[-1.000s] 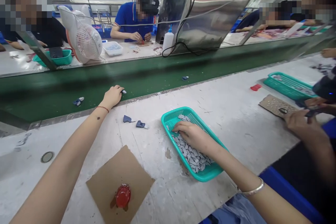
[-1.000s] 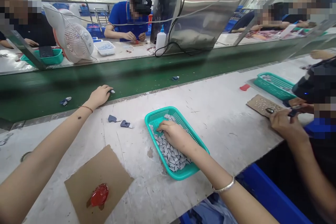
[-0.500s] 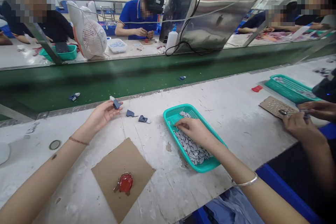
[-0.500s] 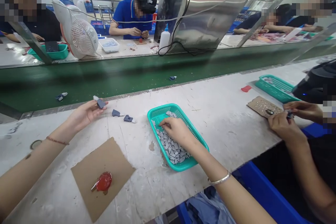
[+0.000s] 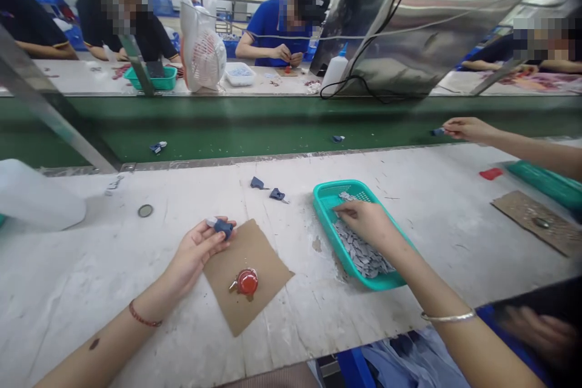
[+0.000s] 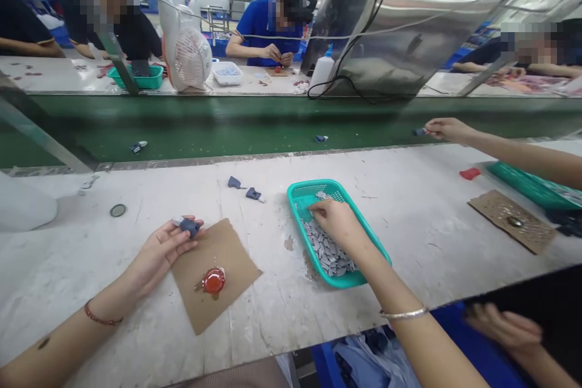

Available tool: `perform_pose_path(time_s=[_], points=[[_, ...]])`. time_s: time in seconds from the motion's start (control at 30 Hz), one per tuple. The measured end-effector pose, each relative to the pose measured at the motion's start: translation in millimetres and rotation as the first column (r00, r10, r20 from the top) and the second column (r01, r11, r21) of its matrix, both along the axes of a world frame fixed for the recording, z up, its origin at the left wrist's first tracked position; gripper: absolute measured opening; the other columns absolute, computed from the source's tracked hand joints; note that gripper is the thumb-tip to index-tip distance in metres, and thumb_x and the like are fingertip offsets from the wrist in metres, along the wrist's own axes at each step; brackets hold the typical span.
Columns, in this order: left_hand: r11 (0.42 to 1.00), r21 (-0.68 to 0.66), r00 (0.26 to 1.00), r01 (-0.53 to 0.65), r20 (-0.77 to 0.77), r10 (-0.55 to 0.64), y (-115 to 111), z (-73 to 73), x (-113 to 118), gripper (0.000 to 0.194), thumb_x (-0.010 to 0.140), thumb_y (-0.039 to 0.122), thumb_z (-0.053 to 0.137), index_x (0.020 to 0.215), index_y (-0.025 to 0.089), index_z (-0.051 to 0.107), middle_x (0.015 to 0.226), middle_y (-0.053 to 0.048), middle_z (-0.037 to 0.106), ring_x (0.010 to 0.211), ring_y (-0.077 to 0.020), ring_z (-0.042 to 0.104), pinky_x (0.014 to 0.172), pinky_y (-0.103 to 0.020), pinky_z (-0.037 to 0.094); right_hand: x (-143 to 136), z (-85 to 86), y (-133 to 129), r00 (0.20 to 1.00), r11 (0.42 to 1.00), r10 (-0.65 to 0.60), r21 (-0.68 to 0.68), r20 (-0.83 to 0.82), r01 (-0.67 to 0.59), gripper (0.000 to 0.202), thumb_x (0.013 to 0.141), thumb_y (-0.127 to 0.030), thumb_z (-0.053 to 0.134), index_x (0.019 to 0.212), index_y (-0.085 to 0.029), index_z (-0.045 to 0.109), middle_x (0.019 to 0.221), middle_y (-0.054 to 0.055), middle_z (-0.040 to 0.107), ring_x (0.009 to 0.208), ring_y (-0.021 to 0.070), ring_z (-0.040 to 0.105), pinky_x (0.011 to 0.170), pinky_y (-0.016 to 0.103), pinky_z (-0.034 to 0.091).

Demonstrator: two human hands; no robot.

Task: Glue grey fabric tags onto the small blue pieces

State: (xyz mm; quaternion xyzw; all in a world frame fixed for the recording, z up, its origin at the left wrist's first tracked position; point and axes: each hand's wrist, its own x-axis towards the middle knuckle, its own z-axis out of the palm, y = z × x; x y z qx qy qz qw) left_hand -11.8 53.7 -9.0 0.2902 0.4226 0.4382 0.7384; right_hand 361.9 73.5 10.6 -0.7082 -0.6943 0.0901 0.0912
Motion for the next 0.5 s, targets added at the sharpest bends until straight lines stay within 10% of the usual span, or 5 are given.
perform_pose_path(time_s=[0.23, 0.5], points=[[0.983, 0.185, 1.0, 0.015, -0.027, -0.01, -13.5, -5.8, -6.2, 0.027, 0.076, 0.028, 0.079, 0.098, 0.018, 0.066, 0.108, -0.008, 0.073, 0.102, -0.0198, 0.067, 0.074, -0.023, 0.052, -14.1, 3.0, -1.0, 0.999, 1.0, -0.022, 0.019, 0.04, 0.021, 0.019, 0.079, -0.017, 0.058, 0.079, -0.018, 0.078, 0.086, 0.011, 0.078, 0.08, 0.0313, 0.073, 0.07, 0.038, 0.055], [0.994, 0.095, 0.994, -0.054, 0.104, 0.044, -14.3, -11.9, -11.6, 0.026, 0.07, 0.025, 0.083, 0.088, 0.017, 0.065, 0.084, 0.0, 0.069, 0.069, -0.0083, 0.062, 0.066, -0.019, 0.049, -38.0, 16.5, -21.3, 0.985, 0.967, -0.151, 0.194, -0.082, 0.164, 0.025, 0.086, -0.029, 0.058, 0.1, -0.016, 0.074, 0.088, 0.01, 0.077, 0.079, 0.0276, 0.073, 0.075, 0.04, 0.059]])
